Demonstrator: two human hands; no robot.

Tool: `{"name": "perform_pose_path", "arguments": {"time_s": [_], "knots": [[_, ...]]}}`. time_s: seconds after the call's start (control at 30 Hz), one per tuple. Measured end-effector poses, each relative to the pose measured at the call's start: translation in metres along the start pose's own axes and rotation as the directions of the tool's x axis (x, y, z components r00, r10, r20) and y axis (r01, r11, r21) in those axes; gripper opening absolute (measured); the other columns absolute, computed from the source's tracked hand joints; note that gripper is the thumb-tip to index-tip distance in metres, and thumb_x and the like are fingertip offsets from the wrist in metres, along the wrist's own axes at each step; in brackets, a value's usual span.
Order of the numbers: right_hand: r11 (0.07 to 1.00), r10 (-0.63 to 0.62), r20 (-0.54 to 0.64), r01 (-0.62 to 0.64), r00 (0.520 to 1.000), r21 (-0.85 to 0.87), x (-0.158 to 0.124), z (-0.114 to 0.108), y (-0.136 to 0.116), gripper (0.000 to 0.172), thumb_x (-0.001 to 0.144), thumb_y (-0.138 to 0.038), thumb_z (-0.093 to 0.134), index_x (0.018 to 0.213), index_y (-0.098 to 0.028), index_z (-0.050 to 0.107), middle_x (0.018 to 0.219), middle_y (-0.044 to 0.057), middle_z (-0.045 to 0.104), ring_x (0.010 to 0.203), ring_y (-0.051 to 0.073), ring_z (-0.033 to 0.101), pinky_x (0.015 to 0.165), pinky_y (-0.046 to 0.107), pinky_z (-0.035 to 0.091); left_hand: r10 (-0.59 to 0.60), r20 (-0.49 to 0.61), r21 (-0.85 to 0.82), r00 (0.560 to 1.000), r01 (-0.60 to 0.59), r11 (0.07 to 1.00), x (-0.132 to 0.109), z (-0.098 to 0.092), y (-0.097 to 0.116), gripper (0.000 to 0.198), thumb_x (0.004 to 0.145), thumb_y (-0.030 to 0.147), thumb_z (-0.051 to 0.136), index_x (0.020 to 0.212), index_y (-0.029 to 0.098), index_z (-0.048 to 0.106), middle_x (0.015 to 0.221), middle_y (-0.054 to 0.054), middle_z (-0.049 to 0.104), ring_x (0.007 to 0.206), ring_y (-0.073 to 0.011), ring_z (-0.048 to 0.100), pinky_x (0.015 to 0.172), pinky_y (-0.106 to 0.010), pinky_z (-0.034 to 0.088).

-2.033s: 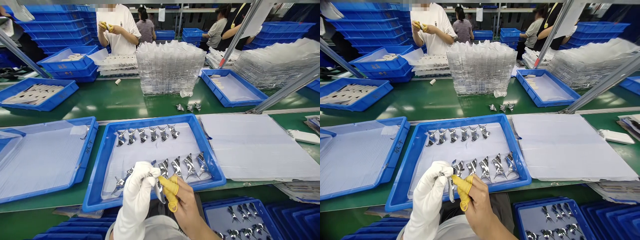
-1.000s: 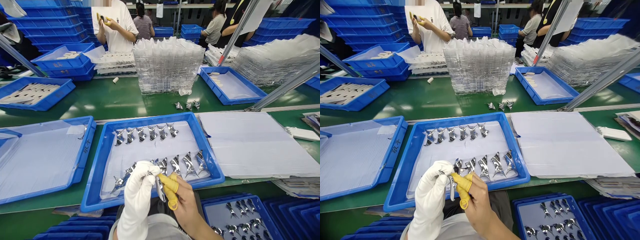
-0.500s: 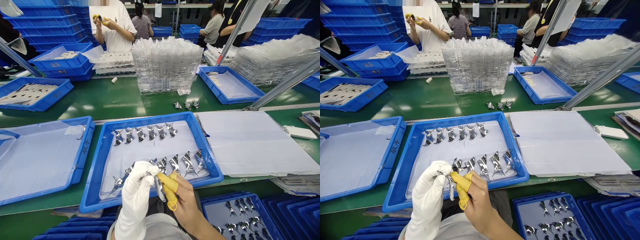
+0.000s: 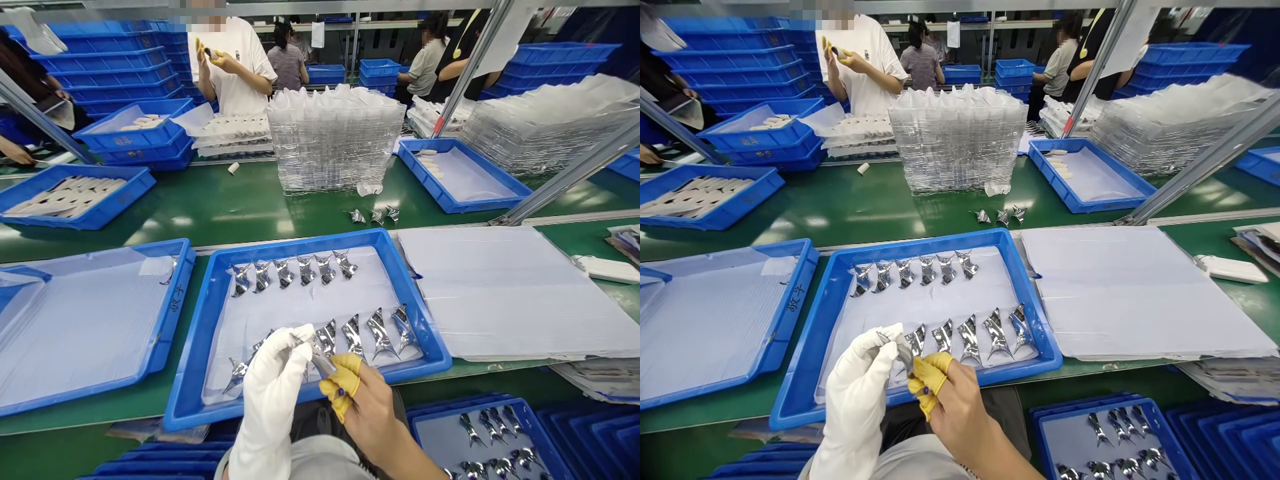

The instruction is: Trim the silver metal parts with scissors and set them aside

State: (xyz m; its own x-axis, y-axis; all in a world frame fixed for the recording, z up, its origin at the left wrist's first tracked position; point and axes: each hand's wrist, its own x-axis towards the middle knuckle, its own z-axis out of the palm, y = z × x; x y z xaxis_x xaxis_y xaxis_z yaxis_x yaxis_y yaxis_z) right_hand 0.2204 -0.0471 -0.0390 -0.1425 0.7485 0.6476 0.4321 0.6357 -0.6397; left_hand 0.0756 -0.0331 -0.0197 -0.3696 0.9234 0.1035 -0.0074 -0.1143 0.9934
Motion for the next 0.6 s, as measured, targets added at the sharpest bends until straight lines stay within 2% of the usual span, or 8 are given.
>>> {"name": "perform_pose_path", "arguments": {"time_s": [0.1,0.17,0.27,0.33,0.4,0.5,0.6], "knots": [[0.996,-0.058,-0.013,0.057,0.998,-0.065,-0.003,-0.002,0.000,0.023,0.103,-0.010,0.050,0.111,-0.019,0.070,0.083,0.009,0.078,0.070,0.019,0.075,0.061,0.029,0.062,-0.094,0.049,0.005,0.994,0.094,0.996,0.003,0.001,0.004,0.031,0.074,0.043,0.088,0.090,0.019,0.077,0.083,-0.006,0.081,0.073,-0.0217,0.076,0.067,-0.030,0.064],[0.992,-0.079,-0.017,0.077,0.997,-0.105,-0.005,-0.004,-0.001,0.022,0.103,-0.011,0.051,0.110,-0.018,0.070,0.082,0.009,0.079,0.068,0.020,0.076,0.060,0.030,0.061,-0.139,0.083,0.037,0.987,0.137,0.990,0.005,0.000,0.005,0.033,0.072,0.044,0.089,0.088,0.018,0.076,0.080,-0.005,0.079,0.069,-0.0202,0.074,0.065,-0.029,0.062],[0.990,-0.081,-0.013,0.079,0.997,-0.121,-0.006,-0.006,-0.003,0.019,0.102,-0.011,0.053,0.107,-0.018,0.069,0.081,0.009,0.080,0.065,0.020,0.076,0.059,0.030,0.059,-0.138,0.037,0.119,0.990,0.132,0.984,0.009,-0.004,0.007,0.027,0.082,0.044,0.082,0.077,0.019,0.073,0.072,-0.002,0.074,0.063,-0.0155,0.068,0.062,-0.025,0.057],[0.991,-0.070,-0.023,0.067,0.997,-0.112,-0.004,-0.007,-0.004,0.018,0.102,-0.011,0.053,0.105,-0.019,0.069,0.078,0.008,0.080,0.063,0.019,0.076,0.059,0.029,0.059,-0.098,0.002,0.152,0.995,0.097,0.984,0.013,-0.005,0.009,0.031,0.090,0.045,0.073,0.072,0.020,0.074,0.064,-0.001,0.071,0.056,-0.0139,0.062,0.057,-0.025,0.054],[0.996,-0.040,-0.048,0.036,0.998,-0.083,0.000,-0.008,-0.006,0.016,0.102,-0.012,0.054,0.102,-0.020,0.068,0.075,0.005,0.079,0.059,0.018,0.075,0.057,0.027,0.058,-0.073,0.022,0.148,0.997,0.068,0.987,0.017,-0.007,0.010,0.036,0.095,0.047,0.066,0.075,0.020,0.077,0.064,-0.003,0.073,0.054,-0.0148,0.063,0.055,-0.026,0.055],[0.999,0.024,-0.085,-0.026,0.996,-0.023,0.007,-0.010,-0.010,0.012,0.101,-0.013,0.058,0.100,-0.022,0.066,0.069,0.001,0.076,0.051,0.015,0.069,0.052,0.024,0.054,-0.059,0.075,0.143,0.995,0.048,0.989,0.019,-0.009,0.012,0.039,0.101,0.046,0.057,0.086,0.020,0.082,0.081,-0.006,0.081,0.069,-0.0185,0.073,0.071,-0.028,0.062],[0.998,0.070,-0.096,-0.071,0.993,0.002,0.012,-0.013,-0.012,0.012,0.102,-0.014,0.058,0.096,-0.023,0.065,0.065,-0.001,0.074,0.046,0.013,0.065,0.050,0.023,0.051,-0.024,0.069,0.138,0.997,0.014,0.990,0.016,-0.012,0.009,0.036,0.103,0.043,0.054,0.102,0.022,0.082,0.106,-0.007,0.082,0.093,-0.0197,0.076,0.093,-0.030,0.060]]}}
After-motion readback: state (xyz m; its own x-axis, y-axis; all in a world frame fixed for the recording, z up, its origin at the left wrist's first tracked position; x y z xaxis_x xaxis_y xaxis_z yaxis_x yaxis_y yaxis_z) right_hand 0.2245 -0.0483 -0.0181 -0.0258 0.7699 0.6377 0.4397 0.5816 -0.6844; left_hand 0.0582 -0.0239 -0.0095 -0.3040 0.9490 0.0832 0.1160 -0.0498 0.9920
